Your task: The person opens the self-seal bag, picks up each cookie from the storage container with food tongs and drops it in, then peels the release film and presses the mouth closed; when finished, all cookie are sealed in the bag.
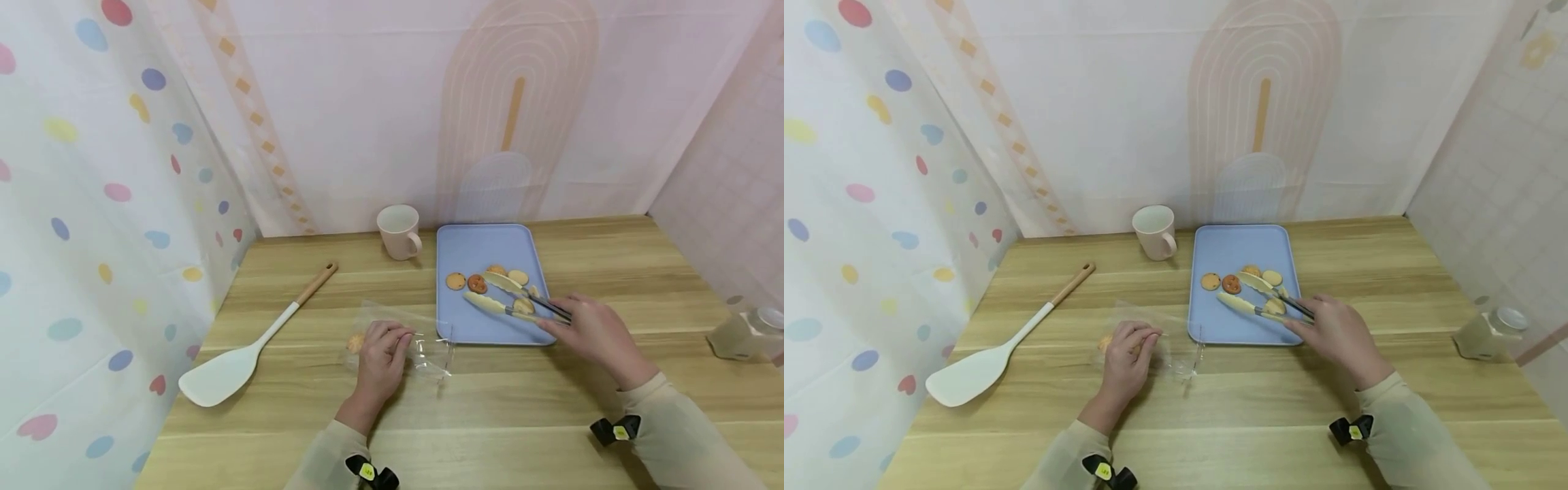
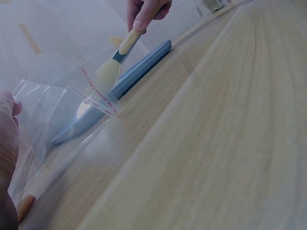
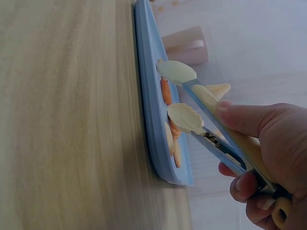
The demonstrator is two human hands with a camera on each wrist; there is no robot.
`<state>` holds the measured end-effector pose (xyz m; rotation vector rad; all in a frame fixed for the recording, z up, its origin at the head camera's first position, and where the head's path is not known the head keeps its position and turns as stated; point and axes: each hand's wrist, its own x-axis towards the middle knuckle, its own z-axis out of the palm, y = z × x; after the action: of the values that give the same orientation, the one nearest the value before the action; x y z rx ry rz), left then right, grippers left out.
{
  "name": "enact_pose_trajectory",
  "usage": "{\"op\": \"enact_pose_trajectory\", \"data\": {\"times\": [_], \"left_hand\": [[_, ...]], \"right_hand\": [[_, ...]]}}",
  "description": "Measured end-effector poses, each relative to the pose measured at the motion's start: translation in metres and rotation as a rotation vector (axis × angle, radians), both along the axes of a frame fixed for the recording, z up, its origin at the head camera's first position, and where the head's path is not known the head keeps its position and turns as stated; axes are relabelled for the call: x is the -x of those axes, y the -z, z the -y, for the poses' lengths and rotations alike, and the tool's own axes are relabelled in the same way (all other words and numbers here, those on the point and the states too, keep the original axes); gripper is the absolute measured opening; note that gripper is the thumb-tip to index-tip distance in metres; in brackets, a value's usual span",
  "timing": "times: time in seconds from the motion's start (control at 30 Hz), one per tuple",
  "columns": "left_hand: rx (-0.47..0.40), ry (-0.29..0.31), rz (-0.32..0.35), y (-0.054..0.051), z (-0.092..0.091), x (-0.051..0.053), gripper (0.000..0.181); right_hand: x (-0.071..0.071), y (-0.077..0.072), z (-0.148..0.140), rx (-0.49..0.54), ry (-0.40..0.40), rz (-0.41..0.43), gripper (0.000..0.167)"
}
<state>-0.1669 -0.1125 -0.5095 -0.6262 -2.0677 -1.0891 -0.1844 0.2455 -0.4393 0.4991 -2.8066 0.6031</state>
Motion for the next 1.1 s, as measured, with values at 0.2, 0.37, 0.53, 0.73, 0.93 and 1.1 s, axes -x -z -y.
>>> {"op": "enact_pose_trajectory", "data": {"times": [0.2, 0.37, 0.53, 0.73, 0.93, 1.1], "left_hand": [[0.001, 0.004, -0.005, 0.0, -0.001, 0.0, 0.008], [0.006, -0.002, 0.008, 0.0, -0.001, -0.001, 0.008], [0.007, -0.007, 0.011, -0.001, -0.001, -0.001, 0.008], [0.003, -0.01, 0.001, -0.003, 0.0, -0.001, 0.007], [0.007, -0.02, 0.01, -0.002, 0.001, -0.002, 0.008], [0.013, -0.022, 0.023, -0.002, 0.0, -0.002, 0.009]], "right_hand": [[0.002, 0.002, 0.003, -0.019, 0.011, -0.043, 0.043], [-0.004, -0.001, 0.0, -0.043, 0.015, -0.031, 0.043], [-0.018, -0.002, -0.007, -0.054, -0.022, -0.031, 0.042], [-0.026, -0.005, -0.012, -0.046, -0.047, -0.021, 0.042], [-0.025, -0.006, -0.018, -0.044, -0.028, -0.035, 0.044], [-0.024, -0.008, -0.021, -0.053, -0.018, -0.024, 0.045]]}}
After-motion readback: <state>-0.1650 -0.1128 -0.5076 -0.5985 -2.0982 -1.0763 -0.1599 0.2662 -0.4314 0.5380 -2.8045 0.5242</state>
